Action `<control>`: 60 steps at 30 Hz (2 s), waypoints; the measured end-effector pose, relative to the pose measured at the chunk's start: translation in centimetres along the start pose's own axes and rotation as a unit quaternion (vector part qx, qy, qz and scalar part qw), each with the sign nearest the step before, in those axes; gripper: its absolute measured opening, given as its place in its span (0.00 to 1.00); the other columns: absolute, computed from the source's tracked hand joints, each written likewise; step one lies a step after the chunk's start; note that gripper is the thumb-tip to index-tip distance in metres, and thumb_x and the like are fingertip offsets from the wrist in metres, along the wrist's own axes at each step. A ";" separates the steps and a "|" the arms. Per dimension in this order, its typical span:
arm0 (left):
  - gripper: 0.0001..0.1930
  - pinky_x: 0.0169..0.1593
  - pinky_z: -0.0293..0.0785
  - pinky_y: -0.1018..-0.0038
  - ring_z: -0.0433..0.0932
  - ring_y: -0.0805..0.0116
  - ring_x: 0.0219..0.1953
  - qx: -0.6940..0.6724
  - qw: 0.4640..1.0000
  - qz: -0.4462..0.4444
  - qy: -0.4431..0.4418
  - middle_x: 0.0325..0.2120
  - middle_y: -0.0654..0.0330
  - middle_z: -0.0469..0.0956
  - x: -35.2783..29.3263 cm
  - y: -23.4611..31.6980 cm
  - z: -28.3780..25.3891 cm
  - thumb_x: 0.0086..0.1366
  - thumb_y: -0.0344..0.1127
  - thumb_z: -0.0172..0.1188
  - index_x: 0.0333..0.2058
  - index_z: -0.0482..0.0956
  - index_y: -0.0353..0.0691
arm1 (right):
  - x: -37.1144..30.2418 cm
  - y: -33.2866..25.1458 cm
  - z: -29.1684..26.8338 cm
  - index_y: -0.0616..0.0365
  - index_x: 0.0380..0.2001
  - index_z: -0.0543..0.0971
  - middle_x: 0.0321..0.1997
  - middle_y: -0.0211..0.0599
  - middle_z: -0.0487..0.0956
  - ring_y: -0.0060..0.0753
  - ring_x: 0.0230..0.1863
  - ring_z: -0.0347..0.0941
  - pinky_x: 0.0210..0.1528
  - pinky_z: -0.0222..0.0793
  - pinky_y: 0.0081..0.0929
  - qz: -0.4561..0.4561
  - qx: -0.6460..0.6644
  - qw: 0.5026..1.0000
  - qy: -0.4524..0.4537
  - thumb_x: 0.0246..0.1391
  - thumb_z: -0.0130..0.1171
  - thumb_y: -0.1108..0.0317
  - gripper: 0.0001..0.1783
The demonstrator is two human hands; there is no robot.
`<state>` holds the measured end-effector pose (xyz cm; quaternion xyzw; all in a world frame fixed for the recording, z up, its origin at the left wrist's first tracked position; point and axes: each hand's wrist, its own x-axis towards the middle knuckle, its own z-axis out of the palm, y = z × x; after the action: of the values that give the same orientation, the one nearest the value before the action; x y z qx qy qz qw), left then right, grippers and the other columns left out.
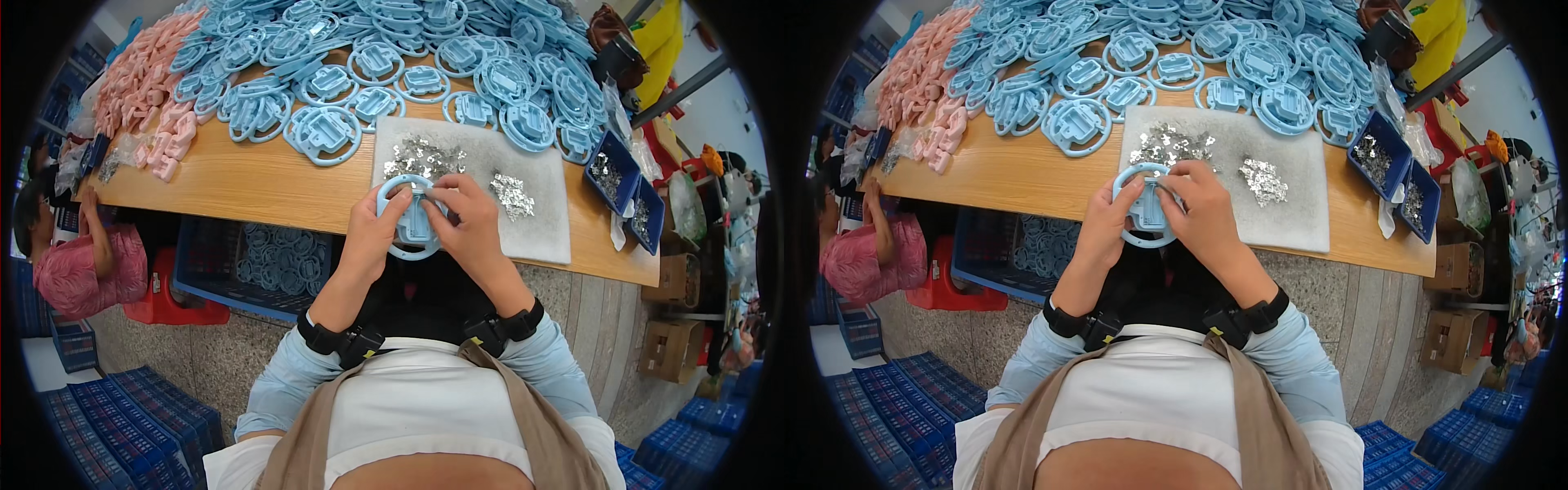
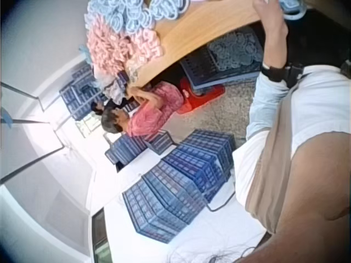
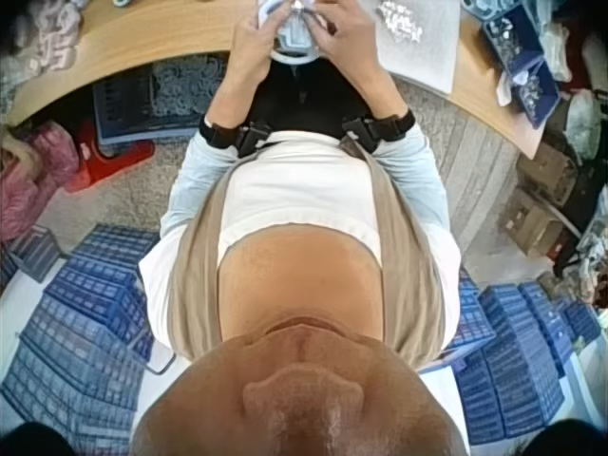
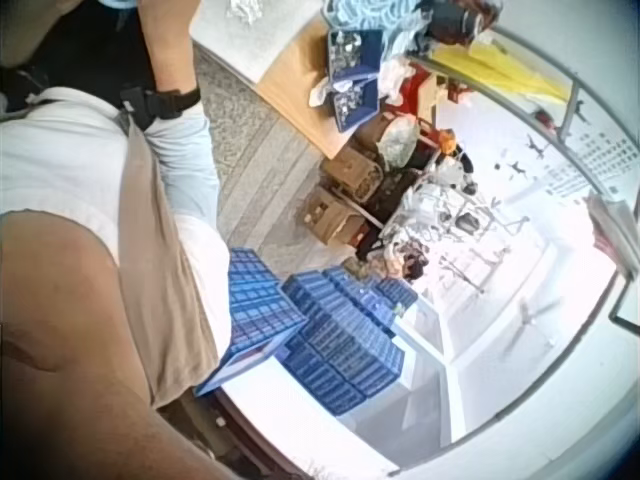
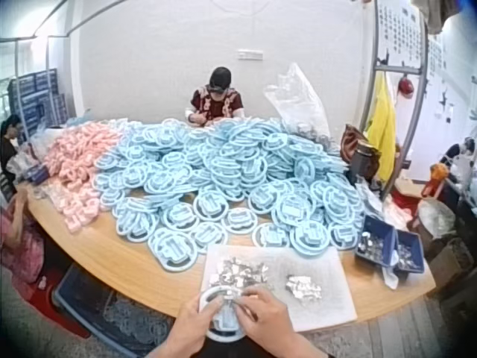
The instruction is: Manually inserting metal pins or components into small plastic frames or products on an assembly line layout.
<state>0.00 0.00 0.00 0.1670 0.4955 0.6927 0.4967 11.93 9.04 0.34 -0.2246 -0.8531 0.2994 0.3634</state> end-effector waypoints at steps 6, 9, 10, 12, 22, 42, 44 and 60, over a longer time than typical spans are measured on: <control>0.12 0.36 0.71 0.82 0.73 0.81 0.34 0.015 1.000 0.019 0.015 0.33 0.63 0.74 -0.1 -0.2 -0.4 0.61 0.33 0.54 0.42 0.71 0.34 | -0.9 -1.2 1.1 0.56 0.32 0.77 0.39 0.39 0.73 0.40 0.26 0.74 0.25 0.70 0.29 -0.037 -0.085 0.996 0.020 0.39 0.60 0.74 0.12; 0.12 0.35 0.70 0.83 0.72 0.81 0.33 -0.016 1.000 0.024 0.009 0.33 0.64 0.74 -0.1 -0.5 -0.9 0.61 0.33 0.54 0.41 0.71 0.34 | -0.9 -0.8 1.3 0.54 0.33 0.77 0.43 0.40 0.73 0.40 0.26 0.75 0.24 0.70 0.28 -0.022 -0.053 0.998 0.036 0.39 0.61 0.71 0.13; 0.12 0.35 0.70 0.83 0.72 0.81 0.33 -0.022 1.000 0.022 0.004 0.32 0.64 0.74 -0.2 -0.2 -0.7 0.61 0.33 0.54 0.41 0.72 0.34 | -0.8 -0.3 1.2 0.53 0.34 0.77 0.44 0.40 0.73 0.40 0.27 0.75 0.24 0.70 0.28 -0.024 -0.045 0.998 0.043 0.39 0.61 0.71 0.13; 0.12 0.36 0.70 0.83 0.72 0.81 0.33 -0.019 1.000 0.017 0.002 0.32 0.64 0.74 -0.3 -0.1 -0.6 0.61 0.33 0.54 0.41 0.72 0.34 | -0.7 -0.5 1.1 0.53 0.34 0.77 0.46 0.41 0.72 0.40 0.27 0.75 0.24 0.70 0.29 -0.036 -0.079 0.995 0.037 0.40 0.61 0.70 0.13; 0.12 0.37 0.69 0.83 0.71 0.81 0.35 -0.002 0.999 0.037 0.004 0.33 0.64 0.74 -0.6 0.2 -0.6 0.61 0.33 0.54 0.42 0.71 0.33 | 0.3 -1.0 0.4 0.59 0.37 0.79 0.31 0.39 0.77 0.22 0.21 0.68 0.23 0.63 0.18 0.184 0.121 0.975 -0.035 0.40 0.61 0.68 0.16; 0.11 0.35 0.71 0.78 0.76 0.76 0.31 -0.012 0.963 0.136 0.234 0.30 0.62 0.77 -6.9 3.3 -12.9 0.59 0.37 0.57 0.35 0.76 0.34 | 5.9 -3.1 9.3 0.61 0.37 0.76 0.33 0.41 0.77 0.34 0.27 0.73 0.27 0.68 0.28 0.001 0.066 0.986 -0.151 0.44 0.61 0.56 0.21; 0.12 0.35 0.72 0.77 0.77 0.74 0.30 -0.035 0.937 0.146 0.315 0.30 0.61 0.78 -8.0 2.4 -16.5 0.59 0.37 0.57 0.36 0.76 0.34 | 6.7 -1.6 11.0 0.61 0.34 0.77 0.32 0.46 0.76 0.46 0.33 0.74 0.32 0.70 0.37 -0.067 -0.057 0.984 -0.155 0.45 0.57 0.46 0.26; 0.08 0.39 0.72 0.80 0.76 0.74 0.33 0.268 0.947 0.123 0.127 0.30 0.58 0.78 -5.7 -1.4 -14.9 0.60 0.26 0.54 0.37 0.75 0.28 | 1.2 -2.9 11.3 0.61 0.25 0.72 0.24 0.38 0.71 0.38 0.24 0.73 0.23 0.70 0.29 -0.197 -0.214 0.931 -0.222 0.38 0.62 0.61 0.16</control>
<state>-7.47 -12.56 -6.46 0.2643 0.6978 0.6054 0.2771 2.14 3.77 -3.45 -0.0520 -0.9830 0.0747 0.1595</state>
